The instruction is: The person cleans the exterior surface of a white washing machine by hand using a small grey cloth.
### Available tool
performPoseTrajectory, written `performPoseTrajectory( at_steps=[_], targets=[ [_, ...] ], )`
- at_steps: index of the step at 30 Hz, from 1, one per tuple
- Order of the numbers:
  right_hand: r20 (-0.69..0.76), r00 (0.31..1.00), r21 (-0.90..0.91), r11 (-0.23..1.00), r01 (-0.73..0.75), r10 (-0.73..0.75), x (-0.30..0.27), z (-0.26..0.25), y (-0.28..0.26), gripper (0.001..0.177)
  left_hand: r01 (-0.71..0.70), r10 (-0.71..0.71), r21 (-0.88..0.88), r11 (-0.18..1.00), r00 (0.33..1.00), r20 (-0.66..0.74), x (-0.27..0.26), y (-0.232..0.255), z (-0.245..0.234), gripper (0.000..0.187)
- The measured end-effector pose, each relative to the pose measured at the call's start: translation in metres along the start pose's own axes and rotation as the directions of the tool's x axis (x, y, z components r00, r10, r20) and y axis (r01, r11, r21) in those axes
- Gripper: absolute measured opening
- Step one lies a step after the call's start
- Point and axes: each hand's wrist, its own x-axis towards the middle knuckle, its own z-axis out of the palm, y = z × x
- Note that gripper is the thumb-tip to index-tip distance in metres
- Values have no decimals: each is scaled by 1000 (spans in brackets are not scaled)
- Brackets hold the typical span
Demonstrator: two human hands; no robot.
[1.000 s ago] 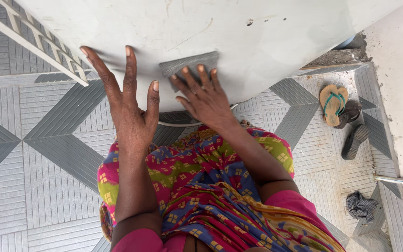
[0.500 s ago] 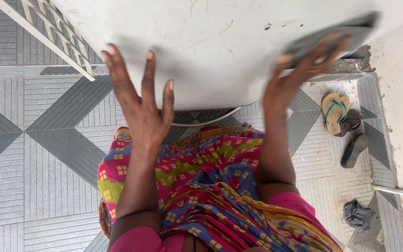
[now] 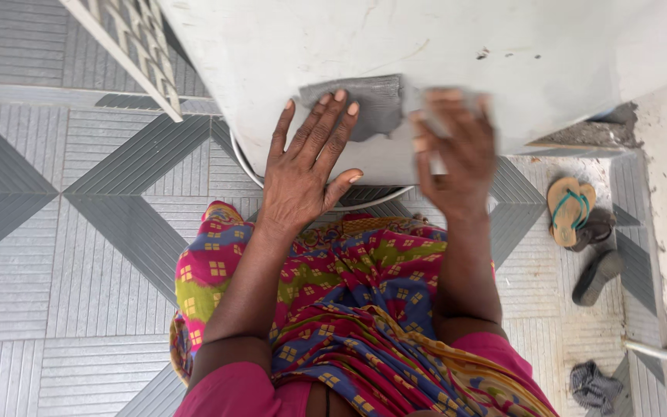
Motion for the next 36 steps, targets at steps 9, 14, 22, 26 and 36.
performPoseTrajectory(
  at_steps=[9,14,22,26,36],
  targets=[
    [-264,932,-85,956,-279,249,-28,-24,68,71,291,-414,-353,889,839,-353,-7,-65,3,64],
    [-172,939,-225,916,-332,298,-34,-14,67,79,89,-81,21,996,966,-244,2,-30,47,77],
    [-139,950,-159,941,-298,278,-39,-15,75,85,-148,162,318,936,987,-19,7,16,100,78],
    [-114,944,-233,915,-328,310,-43,-17,75,85,42,2,208,977,978,-209,8,-25,78,80],
    [-115,925,-96,923,-373,362,-24,10,1,48,31,-30,7,999,983,-180,5,-5,106,96]
  ],
)
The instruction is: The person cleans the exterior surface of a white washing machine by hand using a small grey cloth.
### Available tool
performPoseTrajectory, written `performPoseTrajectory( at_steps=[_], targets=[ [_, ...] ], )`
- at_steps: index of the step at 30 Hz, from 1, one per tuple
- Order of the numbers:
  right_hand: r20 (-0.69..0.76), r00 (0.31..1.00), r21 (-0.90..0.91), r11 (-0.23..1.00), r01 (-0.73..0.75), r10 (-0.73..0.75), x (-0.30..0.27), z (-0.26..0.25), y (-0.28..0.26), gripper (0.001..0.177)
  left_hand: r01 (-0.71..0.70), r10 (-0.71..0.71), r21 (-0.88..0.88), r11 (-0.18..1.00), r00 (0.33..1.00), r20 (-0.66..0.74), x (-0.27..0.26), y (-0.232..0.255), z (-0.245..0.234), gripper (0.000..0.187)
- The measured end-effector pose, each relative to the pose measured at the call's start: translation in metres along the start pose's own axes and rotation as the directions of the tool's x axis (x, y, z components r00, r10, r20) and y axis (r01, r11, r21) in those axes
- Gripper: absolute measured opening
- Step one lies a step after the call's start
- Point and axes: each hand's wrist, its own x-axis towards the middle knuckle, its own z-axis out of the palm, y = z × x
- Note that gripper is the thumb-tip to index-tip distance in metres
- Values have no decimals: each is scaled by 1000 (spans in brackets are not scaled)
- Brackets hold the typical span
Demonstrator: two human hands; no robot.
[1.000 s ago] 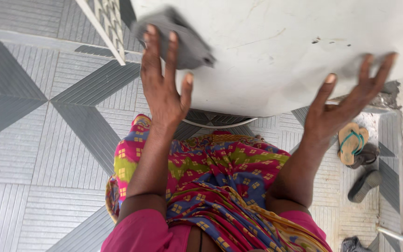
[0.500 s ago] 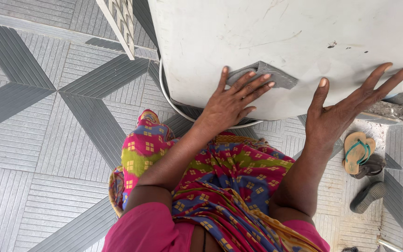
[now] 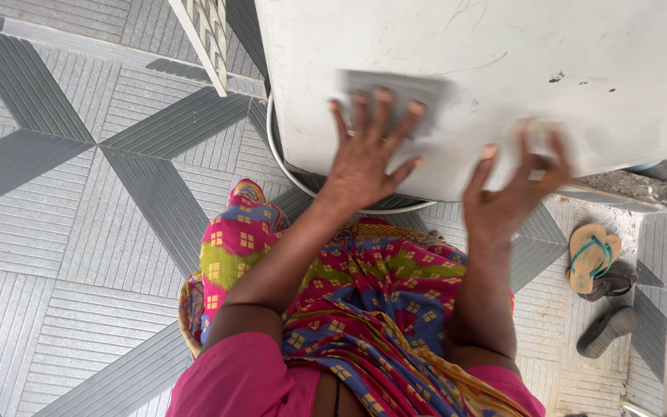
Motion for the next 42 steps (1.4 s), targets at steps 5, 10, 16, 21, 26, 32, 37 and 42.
performPoseTrajectory(
  at_steps=[5,10,16,21,26,32,37,42],
  targets=[
    [131,930,176,931,319,-343,-9,21,-49,39,-153,160,-49,987,928,335,-3,16,6,61],
    [54,964,109,961,255,-262,1,11,-17,42,-222,243,-108,969,933,266,12,29,-32,32],
    [-170,981,42,995,-91,97,4,-11,121,51,-62,62,-64,996,998,-7,17,4,-63,50],
    [-107,936,152,936,-318,336,3,19,191,57,68,-70,-15,998,985,-157,16,-18,-74,52],
    [-97,995,-71,997,24,-31,-7,68,94,75,149,-173,-123,981,963,-209,15,-24,-82,60],
    [555,731,-165,809,564,-396,-44,112,-47,73,174,-200,-158,972,965,-168,14,-32,-90,67],
    [485,803,-198,851,486,-345,-40,95,-32,71,156,-164,-91,984,982,-89,10,-45,-106,70],
    [15,982,-251,950,187,-189,6,43,25,82,167,-168,-36,985,985,-35,6,-49,-114,71]
  ],
)
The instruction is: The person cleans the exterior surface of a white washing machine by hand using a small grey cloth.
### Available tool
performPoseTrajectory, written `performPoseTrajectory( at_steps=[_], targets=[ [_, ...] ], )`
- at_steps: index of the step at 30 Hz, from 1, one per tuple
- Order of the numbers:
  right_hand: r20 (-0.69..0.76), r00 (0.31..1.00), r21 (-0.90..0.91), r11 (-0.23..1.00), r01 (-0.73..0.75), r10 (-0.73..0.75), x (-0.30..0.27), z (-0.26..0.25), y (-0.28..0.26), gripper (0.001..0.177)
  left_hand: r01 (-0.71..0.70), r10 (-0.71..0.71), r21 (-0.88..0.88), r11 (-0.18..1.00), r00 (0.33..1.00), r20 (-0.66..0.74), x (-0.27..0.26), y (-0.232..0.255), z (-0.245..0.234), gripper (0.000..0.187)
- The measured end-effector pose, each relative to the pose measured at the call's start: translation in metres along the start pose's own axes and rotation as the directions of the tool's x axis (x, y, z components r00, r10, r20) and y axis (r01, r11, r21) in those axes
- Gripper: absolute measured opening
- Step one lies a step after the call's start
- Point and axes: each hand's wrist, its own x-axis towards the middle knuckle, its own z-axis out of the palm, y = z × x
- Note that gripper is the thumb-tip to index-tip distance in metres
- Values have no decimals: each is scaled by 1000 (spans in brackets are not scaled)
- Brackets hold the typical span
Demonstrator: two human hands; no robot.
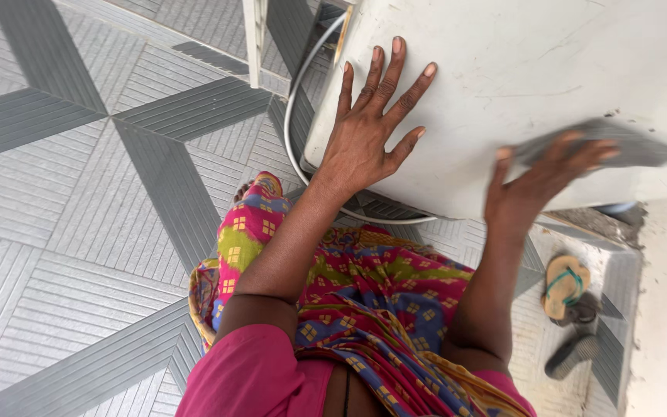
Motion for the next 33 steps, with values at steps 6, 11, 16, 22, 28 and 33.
performPoseTrajectory(
  at_steps=[6,11,16,22,28,33],
  targets=[
    [-186,947,215,951,-220,261,82,-22,62,68,-23,19,-140,990,999,-30,-1,-3,-15,74],
    [-262,963,-14,998,-63,57,145,-28,-18,74,21,-9,-217,976,998,56,0,-8,-42,71],
    [82,972,-44,973,225,-221,126,-17,-157,76,65,-72,-333,941,997,-10,-5,-27,-68,58],
    [325,742,-163,738,655,-587,28,66,-219,61,147,-185,-341,928,980,-79,-12,-48,-79,48],
    [496,630,238,791,563,-598,-39,92,-205,63,165,-215,-333,928,970,-118,-18,-58,-92,42],
    [159,752,-125,743,658,-639,74,13,-198,58,188,-228,-292,938,967,-110,-20,-63,-97,41]
  ],
)
